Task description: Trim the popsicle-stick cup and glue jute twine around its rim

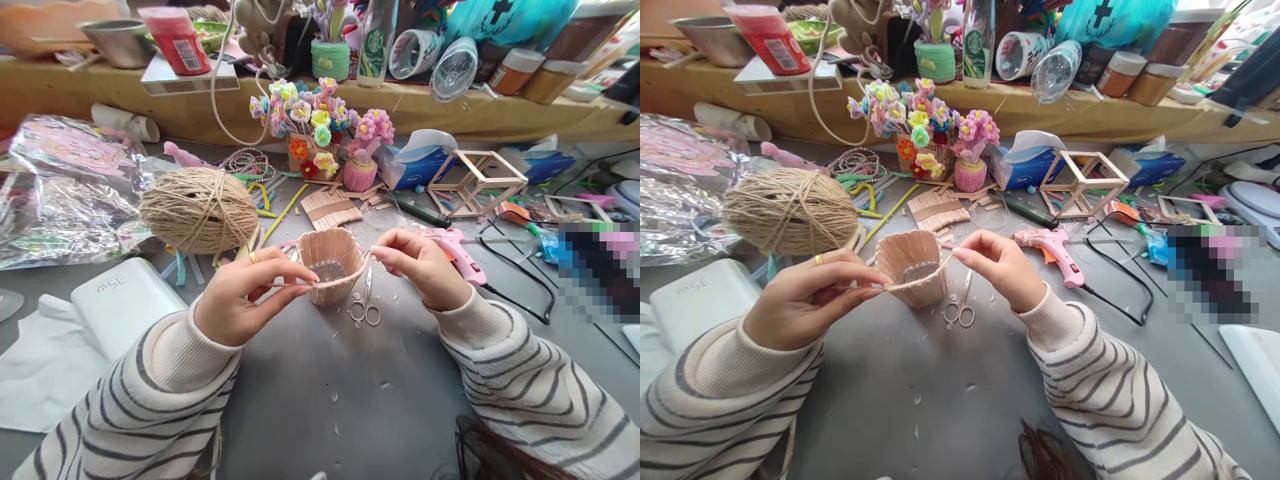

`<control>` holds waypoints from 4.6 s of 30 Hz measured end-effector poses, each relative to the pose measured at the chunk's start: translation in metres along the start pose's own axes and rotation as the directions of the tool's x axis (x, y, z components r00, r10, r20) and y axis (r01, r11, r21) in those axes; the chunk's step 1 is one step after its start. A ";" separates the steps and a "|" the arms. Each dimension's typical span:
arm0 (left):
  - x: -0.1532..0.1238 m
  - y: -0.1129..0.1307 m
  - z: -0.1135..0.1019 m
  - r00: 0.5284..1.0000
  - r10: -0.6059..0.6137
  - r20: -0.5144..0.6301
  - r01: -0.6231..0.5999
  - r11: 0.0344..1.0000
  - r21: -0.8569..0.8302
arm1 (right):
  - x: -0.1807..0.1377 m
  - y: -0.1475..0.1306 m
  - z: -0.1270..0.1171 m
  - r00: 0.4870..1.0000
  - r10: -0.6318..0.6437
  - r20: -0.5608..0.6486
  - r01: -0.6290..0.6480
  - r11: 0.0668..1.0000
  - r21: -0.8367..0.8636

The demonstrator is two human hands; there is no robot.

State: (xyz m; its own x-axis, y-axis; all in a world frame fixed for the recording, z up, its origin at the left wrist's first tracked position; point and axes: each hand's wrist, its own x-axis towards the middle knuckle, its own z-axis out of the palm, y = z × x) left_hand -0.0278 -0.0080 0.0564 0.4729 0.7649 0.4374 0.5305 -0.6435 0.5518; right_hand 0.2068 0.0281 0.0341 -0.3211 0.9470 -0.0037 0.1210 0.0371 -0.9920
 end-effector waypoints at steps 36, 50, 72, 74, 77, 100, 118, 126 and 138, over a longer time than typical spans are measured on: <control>0.001 0.003 0.000 1.000 -0.027 -0.009 0.027 1.000 0.005 | -0.004 -0.039 -0.015 0.875 -0.409 0.259 0.481 0.674 -0.561; 0.001 0.003 0.001 1.000 -0.008 -0.028 0.008 1.000 0.023 | 0.005 -0.044 0.005 0.807 -0.412 0.423 0.591 0.571 -0.570; -0.001 0.003 0.000 1.000 -0.020 -0.016 0.020 1.000 0.023 | 0.008 -0.035 0.017 0.823 -0.438 0.361 0.566 0.583 -0.583; -0.001 0.003 0.000 0.999 -0.031 -0.010 0.031 0.999 0.018 | 0.008 -0.035 0.017 0.824 -0.437 0.360 0.565 0.582 -0.585; -0.002 0.003 0.000 0.997 -0.071 0.007 0.071 0.997 0.003 | 0.008 -0.034 0.017 0.825 -0.437 0.358 0.563 0.585 -0.584; 0.008 0.014 -0.001 0.980 -0.174 0.095 0.176 0.984 -0.003 | 0.007 -0.033 0.016 0.842 -0.404 0.358 0.540 0.615 -0.575; 0.010 0.014 0.003 0.987 -0.135 0.084 0.135 0.991 0.001 | 0.008 -0.032 0.017 0.834 -0.422 0.355 0.552 0.613 -0.565; 0.009 0.015 0.003 0.987 -0.136 0.086 0.134 0.991 0.022 | 0.008 -0.035 0.009 0.830 -0.425 0.362 0.558 0.629 -0.541; 0.008 0.015 0.003 0.986 -0.144 0.088 0.145 0.989 0.002 | 0.009 -0.038 -0.001 0.830 -0.405 0.383 0.557 0.596 -0.578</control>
State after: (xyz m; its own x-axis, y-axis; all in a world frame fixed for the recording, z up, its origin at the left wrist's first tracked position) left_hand -0.0135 -0.0113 0.0658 0.4511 0.8443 0.2893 0.5945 -0.5261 0.6081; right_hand 0.2004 0.0360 0.0718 -0.6757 0.6490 0.3497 0.4357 0.7342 -0.5207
